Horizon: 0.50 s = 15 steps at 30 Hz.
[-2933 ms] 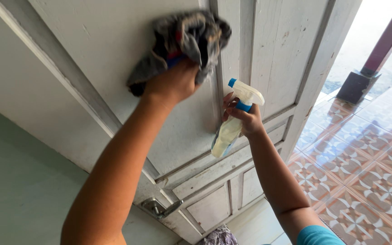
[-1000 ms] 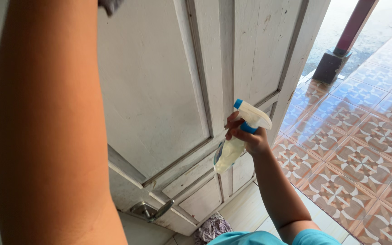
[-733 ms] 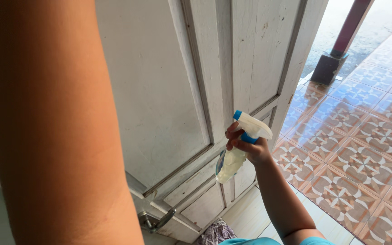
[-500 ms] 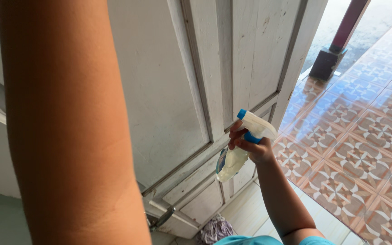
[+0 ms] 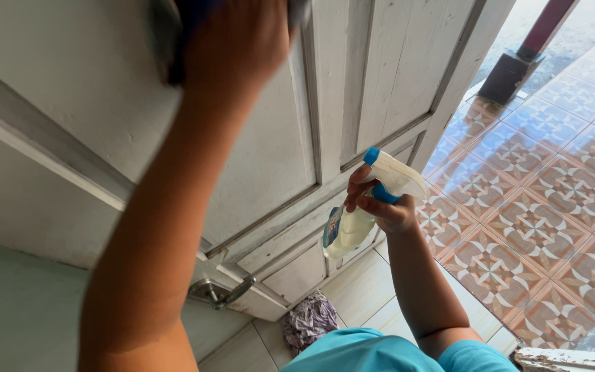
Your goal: The person cleans a white wooden door by spraying a cleaning solution from a bottle and wiping the surface with a cloth. They work systematically from the top panels down to the lower sections, including the door handle area.
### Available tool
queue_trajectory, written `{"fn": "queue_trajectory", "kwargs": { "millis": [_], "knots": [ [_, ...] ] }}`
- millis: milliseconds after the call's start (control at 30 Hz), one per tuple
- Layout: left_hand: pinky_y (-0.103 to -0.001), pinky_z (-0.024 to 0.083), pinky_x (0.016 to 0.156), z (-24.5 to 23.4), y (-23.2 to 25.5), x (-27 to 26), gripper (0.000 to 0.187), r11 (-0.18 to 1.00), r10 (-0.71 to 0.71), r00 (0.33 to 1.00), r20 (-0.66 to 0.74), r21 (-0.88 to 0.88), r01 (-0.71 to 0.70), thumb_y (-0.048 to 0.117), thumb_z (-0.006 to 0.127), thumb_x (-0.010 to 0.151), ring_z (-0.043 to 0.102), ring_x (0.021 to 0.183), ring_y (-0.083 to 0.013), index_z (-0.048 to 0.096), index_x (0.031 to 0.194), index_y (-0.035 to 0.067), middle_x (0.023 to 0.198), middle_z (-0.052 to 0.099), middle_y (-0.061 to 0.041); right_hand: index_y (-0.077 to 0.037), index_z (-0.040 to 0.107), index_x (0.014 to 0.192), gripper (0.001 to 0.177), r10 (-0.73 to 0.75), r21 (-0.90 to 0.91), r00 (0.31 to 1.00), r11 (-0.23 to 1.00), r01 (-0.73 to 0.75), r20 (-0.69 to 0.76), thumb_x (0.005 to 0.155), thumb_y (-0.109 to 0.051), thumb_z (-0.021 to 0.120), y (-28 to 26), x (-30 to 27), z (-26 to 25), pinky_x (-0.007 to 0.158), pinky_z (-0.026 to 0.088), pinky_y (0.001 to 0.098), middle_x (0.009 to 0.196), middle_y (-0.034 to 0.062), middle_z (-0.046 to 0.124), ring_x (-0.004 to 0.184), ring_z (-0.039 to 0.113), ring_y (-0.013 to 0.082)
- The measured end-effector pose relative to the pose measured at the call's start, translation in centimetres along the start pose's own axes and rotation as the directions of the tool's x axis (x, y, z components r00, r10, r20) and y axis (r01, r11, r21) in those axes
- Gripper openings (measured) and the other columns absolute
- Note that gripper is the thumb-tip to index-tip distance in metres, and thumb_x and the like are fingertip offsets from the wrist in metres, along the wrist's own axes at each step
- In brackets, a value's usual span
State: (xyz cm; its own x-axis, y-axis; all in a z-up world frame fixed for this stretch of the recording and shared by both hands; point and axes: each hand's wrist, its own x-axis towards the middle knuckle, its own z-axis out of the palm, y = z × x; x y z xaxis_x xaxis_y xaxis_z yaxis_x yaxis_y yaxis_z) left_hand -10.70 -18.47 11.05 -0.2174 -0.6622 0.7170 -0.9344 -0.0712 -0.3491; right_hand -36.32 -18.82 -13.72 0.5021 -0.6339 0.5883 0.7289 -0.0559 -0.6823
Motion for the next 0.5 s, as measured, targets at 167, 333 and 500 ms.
{"fn": "queue_trajectory", "kwargs": {
  "millis": [167, 333, 500],
  "knots": [
    [-0.043, 0.055, 0.100, 11.3, 2.3, -9.3, 0.045, 0.930, 0.320, 0.945, 0.071, 0.169, -0.328, 0.030, 0.053, 0.114, 0.067, 0.110, -0.0357, 0.063, 0.122, -0.013, 0.117, 0.067, -0.029, 0.002, 0.064, 0.115, 0.036, 0.012, 0.000, 1.000, 1.000, -0.012, 0.007, 0.082, 0.005, 0.076, 0.1, -0.6, 0.0, 0.073, 0.061, 0.0381, 0.099, 0.0140, 0.069, 0.082, 0.073, 0.0263],
    [-0.050, 0.049, 0.110, 17.9, 6.5, -18.6, 0.053, 0.925, 0.329, 0.939, -0.100, 0.235, -0.299, 0.032, 0.055, 0.103, 0.061, 0.122, -0.0403, 0.056, 0.128, -0.015, 0.128, 0.061, -0.030, 0.003, 0.064, 0.114, 0.035, 0.037, -0.020, 0.999, 0.999, -0.037, -0.004, 0.081, 0.005, 0.076, -0.7, -1.6, -0.2, 0.075, 0.061, 0.0380, 0.101, 0.0146, 0.069, 0.083, 0.073, 0.0264],
    [-0.056, 0.036, 0.122, 20.6, 8.9, -26.0, 0.050, 0.704, 0.458, 0.852, 0.252, 0.483, -0.521, 0.021, 0.056, 0.107, 0.052, 0.135, -0.0447, 0.053, 0.136, -0.020, 0.141, 0.051, -0.036, 0.004, 0.064, 0.114, 0.035, 0.023, -0.018, 1.000, 1.000, -0.023, -0.008, 0.081, 0.005, 0.074, -1.6, -2.5, -0.4, 0.074, 0.059, 0.0381, 0.101, 0.0158, 0.070, 0.080, 0.072, 0.0269]
  ]
}}
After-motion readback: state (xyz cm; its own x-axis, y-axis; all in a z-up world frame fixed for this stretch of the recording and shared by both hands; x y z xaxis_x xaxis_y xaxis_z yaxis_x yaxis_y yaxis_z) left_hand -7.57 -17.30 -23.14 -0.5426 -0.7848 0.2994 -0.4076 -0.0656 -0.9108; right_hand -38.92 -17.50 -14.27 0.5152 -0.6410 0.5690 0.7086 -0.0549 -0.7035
